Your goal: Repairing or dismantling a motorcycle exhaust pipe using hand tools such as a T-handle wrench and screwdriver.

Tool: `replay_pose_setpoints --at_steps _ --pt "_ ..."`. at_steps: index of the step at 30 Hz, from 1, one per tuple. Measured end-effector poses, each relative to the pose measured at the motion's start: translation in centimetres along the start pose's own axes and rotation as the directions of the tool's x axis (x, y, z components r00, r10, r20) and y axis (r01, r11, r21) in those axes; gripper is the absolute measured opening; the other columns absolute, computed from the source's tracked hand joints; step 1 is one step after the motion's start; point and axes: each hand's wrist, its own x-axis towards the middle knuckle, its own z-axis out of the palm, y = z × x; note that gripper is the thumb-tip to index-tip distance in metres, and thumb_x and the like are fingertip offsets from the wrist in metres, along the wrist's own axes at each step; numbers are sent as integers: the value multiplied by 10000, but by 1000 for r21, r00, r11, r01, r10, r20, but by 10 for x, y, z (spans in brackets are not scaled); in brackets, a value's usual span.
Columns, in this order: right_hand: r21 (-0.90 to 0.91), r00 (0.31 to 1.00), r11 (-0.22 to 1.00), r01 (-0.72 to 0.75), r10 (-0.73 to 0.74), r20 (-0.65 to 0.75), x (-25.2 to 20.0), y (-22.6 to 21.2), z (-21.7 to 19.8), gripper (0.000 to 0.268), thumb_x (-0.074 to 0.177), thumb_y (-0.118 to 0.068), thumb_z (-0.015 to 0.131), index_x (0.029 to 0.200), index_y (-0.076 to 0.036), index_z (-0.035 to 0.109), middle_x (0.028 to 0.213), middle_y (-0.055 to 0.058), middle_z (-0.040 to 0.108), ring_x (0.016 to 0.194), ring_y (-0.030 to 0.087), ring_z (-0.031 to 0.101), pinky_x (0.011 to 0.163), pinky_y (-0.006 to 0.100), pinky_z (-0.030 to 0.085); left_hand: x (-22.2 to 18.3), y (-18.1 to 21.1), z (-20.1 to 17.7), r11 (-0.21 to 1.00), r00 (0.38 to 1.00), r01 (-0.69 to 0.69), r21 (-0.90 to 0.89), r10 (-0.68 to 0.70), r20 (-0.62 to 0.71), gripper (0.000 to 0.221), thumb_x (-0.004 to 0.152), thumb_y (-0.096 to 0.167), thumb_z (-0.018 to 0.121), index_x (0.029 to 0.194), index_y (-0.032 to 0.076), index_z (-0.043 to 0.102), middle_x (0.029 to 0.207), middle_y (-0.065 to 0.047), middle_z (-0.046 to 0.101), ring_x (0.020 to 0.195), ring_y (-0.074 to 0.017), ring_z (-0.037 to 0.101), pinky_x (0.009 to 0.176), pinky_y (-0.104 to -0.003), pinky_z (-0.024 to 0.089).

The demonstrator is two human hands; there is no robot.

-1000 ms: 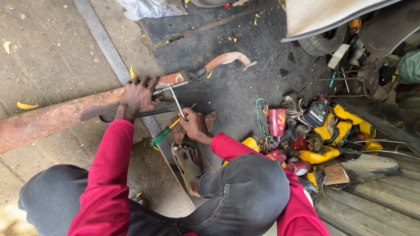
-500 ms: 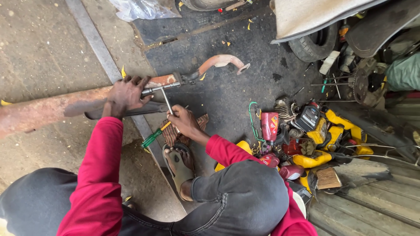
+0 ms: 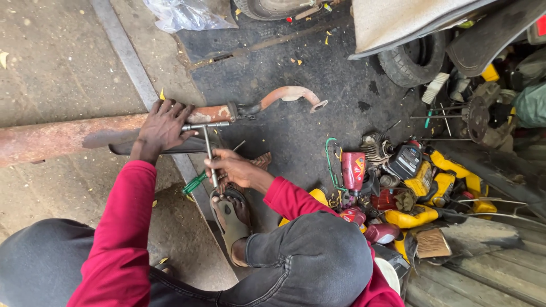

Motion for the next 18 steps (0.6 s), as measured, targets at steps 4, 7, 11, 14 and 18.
replay_pose_setpoints --at_steps 4,7,11,14,18 --pt "106 991 994 20 -34 129 -8 -6 0 184 968 -202 674 1051 -110 539 877 53 666 771 164 683 657 334 600 -12 -5 -13 998 990 -50 -27 46 -132 976 818 803 510 1550 165 403 1427 -128 542 1342 -328 440 1185 -523 270" --pt "89 987 987 134 -141 81 1 17 -24 128 973 -121 656 1075 -84 587 948 75 697 810 134 657 687 280 566 -25 -8 -22 990 974 -57 -132 26 -224 998 808 804 514 1536 125 429 1379 -146 566 1323 -334 459 1197 -526 291" --pt "-13 940 943 332 -332 -75 -7 31 -40 119 994 -46 629 1106 -52 670 977 48 705 755 58 549 579 208 401 -20 1 -14 991 986 -31 -129 9 -168 738 1000 645 418 1539 143 471 1296 -118 620 1243 -278 550 1175 -490 391" --pt "-66 902 936 347 -352 -248 -3 49 -54 170 999 -39 612 1149 -27 693 948 55 709 781 86 594 562 232 369 -11 26 -6 982 942 -168 -82 135 -306 530 1020 487 448 1365 116 604 1175 -111 687 1110 -248 657 1042 -472 507" --pt "-544 620 618 567 -756 -212 -7 49 -59 247 983 -30 693 1229 -16 705 987 49 661 862 123 593 721 305 509 -3 67 -13 954 875 -260 -152 166 -454 303 1125 342 526 1234 102 674 1067 -96 726 1031 -241 721 917 -412 604"
